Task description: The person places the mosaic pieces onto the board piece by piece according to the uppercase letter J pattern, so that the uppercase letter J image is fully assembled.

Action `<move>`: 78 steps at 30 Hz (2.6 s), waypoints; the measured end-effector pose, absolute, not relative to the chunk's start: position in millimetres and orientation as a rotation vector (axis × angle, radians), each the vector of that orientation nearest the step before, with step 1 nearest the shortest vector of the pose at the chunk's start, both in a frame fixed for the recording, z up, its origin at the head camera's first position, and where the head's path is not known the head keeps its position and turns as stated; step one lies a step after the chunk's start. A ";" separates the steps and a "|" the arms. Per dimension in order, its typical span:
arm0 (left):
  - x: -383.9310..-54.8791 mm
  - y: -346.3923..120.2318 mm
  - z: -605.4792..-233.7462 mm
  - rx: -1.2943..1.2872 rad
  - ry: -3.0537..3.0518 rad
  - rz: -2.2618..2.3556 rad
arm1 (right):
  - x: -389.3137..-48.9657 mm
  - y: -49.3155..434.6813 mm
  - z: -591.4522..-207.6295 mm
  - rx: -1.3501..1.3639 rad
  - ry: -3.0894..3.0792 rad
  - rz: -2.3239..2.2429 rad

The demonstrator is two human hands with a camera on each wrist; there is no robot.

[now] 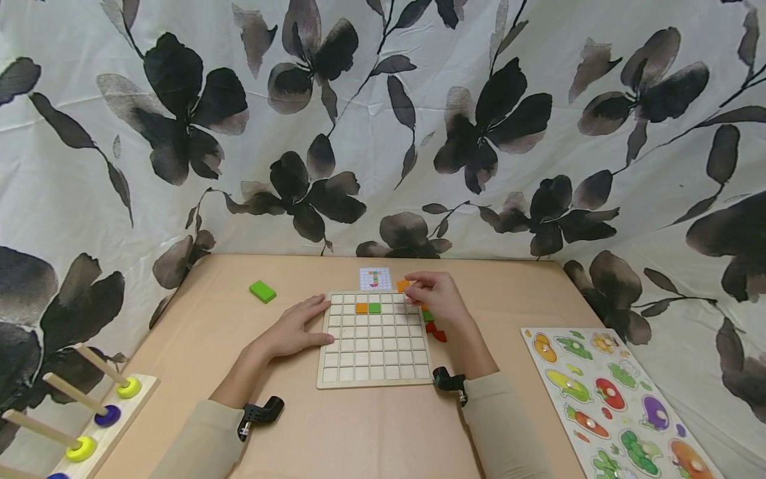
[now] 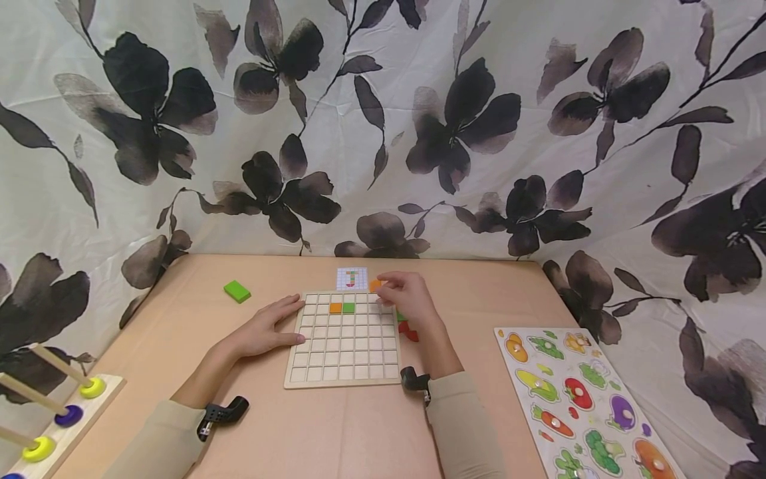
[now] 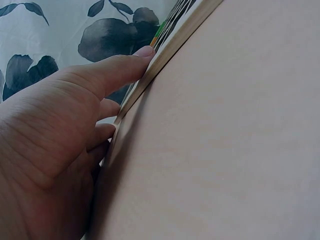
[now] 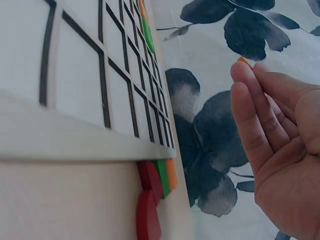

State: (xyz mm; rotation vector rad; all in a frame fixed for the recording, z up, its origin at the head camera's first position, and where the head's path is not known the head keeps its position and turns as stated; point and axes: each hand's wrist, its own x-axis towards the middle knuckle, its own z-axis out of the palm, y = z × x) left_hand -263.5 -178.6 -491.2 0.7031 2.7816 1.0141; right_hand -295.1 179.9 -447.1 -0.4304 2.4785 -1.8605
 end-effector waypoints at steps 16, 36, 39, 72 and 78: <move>-262.1 -178.9 -489.6 0.707 2.785 1.011 | -298.2 154.1 -460.2 -0.458 2.419 -1.801; -262.9 -178.9 -492.0 0.666 2.767 1.014 | -303.3 149.4 -488.6 -0.466 2.610 -1.642; -263.0 -178.8 -491.6 0.667 2.768 1.014 | -303.1 149.5 -488.7 -0.472 2.654 -1.591; -264.5 -179.0 -493.9 0.667 2.782 0.999 | -298.9 147.2 -486.1 -0.506 2.785 -1.356; -265.6 -178.9 -494.9 0.666 2.783 0.993 | -296.9 146.3 -483.7 -0.487 2.797 -1.320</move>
